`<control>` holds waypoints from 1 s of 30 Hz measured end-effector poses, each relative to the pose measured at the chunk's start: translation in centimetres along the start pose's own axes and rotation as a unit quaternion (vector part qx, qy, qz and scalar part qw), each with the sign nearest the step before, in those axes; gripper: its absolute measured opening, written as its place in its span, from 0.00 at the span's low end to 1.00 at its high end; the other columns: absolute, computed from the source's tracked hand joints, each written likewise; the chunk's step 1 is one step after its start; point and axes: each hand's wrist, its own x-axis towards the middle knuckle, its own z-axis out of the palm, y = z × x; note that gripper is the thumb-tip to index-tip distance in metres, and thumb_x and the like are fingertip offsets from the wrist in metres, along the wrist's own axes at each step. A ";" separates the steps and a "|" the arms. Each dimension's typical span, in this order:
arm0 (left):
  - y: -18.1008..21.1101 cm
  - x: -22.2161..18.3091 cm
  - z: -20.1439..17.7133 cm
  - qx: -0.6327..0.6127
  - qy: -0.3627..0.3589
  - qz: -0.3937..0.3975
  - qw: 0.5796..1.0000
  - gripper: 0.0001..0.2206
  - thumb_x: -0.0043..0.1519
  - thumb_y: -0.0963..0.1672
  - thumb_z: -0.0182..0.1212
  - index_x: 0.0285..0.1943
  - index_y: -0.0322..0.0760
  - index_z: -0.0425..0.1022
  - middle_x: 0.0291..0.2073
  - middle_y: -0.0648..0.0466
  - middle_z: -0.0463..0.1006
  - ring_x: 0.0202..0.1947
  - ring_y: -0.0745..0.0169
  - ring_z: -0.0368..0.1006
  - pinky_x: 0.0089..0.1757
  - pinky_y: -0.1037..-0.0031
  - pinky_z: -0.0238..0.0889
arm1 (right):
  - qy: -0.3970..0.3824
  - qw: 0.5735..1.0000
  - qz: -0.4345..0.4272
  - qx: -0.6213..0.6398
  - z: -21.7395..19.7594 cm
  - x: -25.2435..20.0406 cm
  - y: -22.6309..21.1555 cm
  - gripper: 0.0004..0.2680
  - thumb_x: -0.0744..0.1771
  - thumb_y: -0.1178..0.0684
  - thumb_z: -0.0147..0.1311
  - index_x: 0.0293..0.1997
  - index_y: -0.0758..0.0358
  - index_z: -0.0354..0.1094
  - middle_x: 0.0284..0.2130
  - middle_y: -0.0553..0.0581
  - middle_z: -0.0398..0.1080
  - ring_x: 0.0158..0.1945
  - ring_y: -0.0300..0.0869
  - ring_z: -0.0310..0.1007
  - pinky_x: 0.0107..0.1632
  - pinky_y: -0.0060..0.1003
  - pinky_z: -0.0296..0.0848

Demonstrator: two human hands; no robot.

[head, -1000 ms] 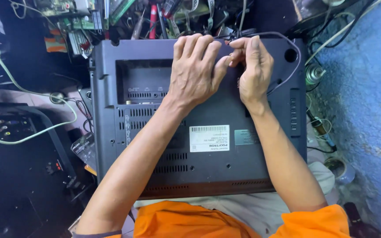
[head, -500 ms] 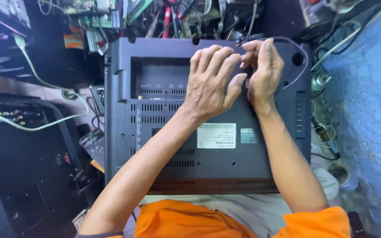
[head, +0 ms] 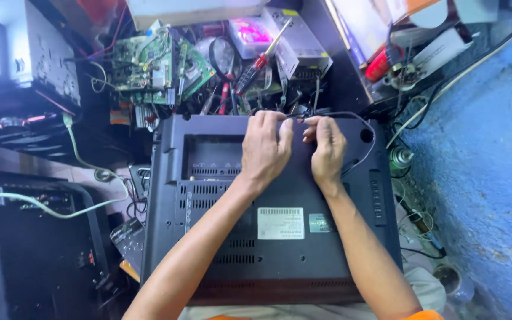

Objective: Disassembling a television to access and inspect internal components.

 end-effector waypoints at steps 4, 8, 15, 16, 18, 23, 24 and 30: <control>-0.7 1.7 0.2 0.056 -0.019 -0.042 0.997 0.08 0.66 0.48 0.57 0.43 0.42 0.75 0.31 0.50 0.75 0.36 0.43 0.78 0.38 0.57 0.72 | 0.002 0.999 0.009 -0.033 0.2 -0.3 -0.8 0.11 0.72 0.49 0.48 0.42 0.63 0.75 0.26 0.57 0.73 0.28 0.40 0.74 0.37 0.35 0.74; -2.1 1.1 1.7 0.121 0.013 0.011 0.993 0.05 0.67 0.48 0.58 0.42 0.49 0.76 0.29 0.58 0.74 0.34 0.55 0.78 0.37 0.68 0.72 | 0.008 0.997 -0.012 -0.082 0.4 -0.3 -1.6 0.05 0.70 0.54 0.54 0.43 0.62 0.76 0.28 0.58 0.76 0.30 0.41 0.76 0.37 0.38 0.76; -2.3 1.2 1.7 0.130 -0.010 0.060 0.990 0.02 0.64 0.46 0.62 0.41 0.49 0.77 0.30 0.58 0.74 0.36 0.55 0.78 0.38 0.70 0.72 | 0.002 0.990 -0.051 -0.131 0.4 -0.1 -2.3 0.03 0.68 0.54 0.59 0.42 0.58 0.76 0.34 0.58 0.79 0.39 0.50 0.81 0.43 0.42 0.78; -2.3 1.2 1.8 0.144 -0.012 0.061 0.988 0.02 0.64 0.46 0.63 0.41 0.49 0.77 0.30 0.58 0.74 0.35 0.56 0.77 0.38 0.70 0.72 | 0.003 0.990 -0.059 -0.129 0.4 -0.1 -2.4 0.03 0.68 0.54 0.59 0.41 0.58 0.76 0.33 0.58 0.78 0.37 0.50 0.81 0.41 0.41 0.78; -2.4 1.3 2.1 0.157 -0.016 0.066 0.985 0.02 0.63 0.46 0.63 0.41 0.49 0.77 0.30 0.58 0.73 0.35 0.56 0.77 0.37 0.69 0.72 | 0.010 0.989 -0.069 -0.129 0.3 0.1 -2.5 0.02 0.68 0.55 0.59 0.41 0.58 0.76 0.31 0.57 0.77 0.35 0.50 0.80 0.38 0.41 0.78; -2.5 1.0 2.3 0.176 -0.013 0.073 0.982 0.02 0.65 0.47 0.64 0.41 0.50 0.78 0.31 0.59 0.73 0.36 0.58 0.77 0.37 0.71 0.71 | 0.033 0.986 -0.109 -0.119 0.2 -0.1 -3.2 0.02 0.68 0.56 0.58 0.41 0.60 0.75 0.28 0.55 0.75 0.31 0.46 0.78 0.35 0.38 0.78; -2.6 1.0 2.4 0.175 -0.016 0.074 0.982 0.02 0.65 0.47 0.64 0.41 0.50 0.78 0.31 0.59 0.73 0.36 0.58 0.77 0.37 0.71 0.71 | 0.035 0.986 -0.107 -0.121 0.1 -0.1 -3.4 0.02 0.68 0.56 0.58 0.41 0.60 0.75 0.28 0.55 0.75 0.31 0.46 0.78 0.35 0.38 0.78; -2.7 0.9 3.1 0.238 -0.029 0.101 0.966 0.03 0.63 0.48 0.63 0.40 0.50 0.76 0.33 0.59 0.71 0.36 0.58 0.75 0.34 0.69 0.71 | 0.044 0.981 -0.152 -0.114 -0.2 0.1 -3.9 0.03 0.68 0.55 0.58 0.41 0.60 0.75 0.27 0.54 0.74 0.30 0.46 0.77 0.35 0.38 0.77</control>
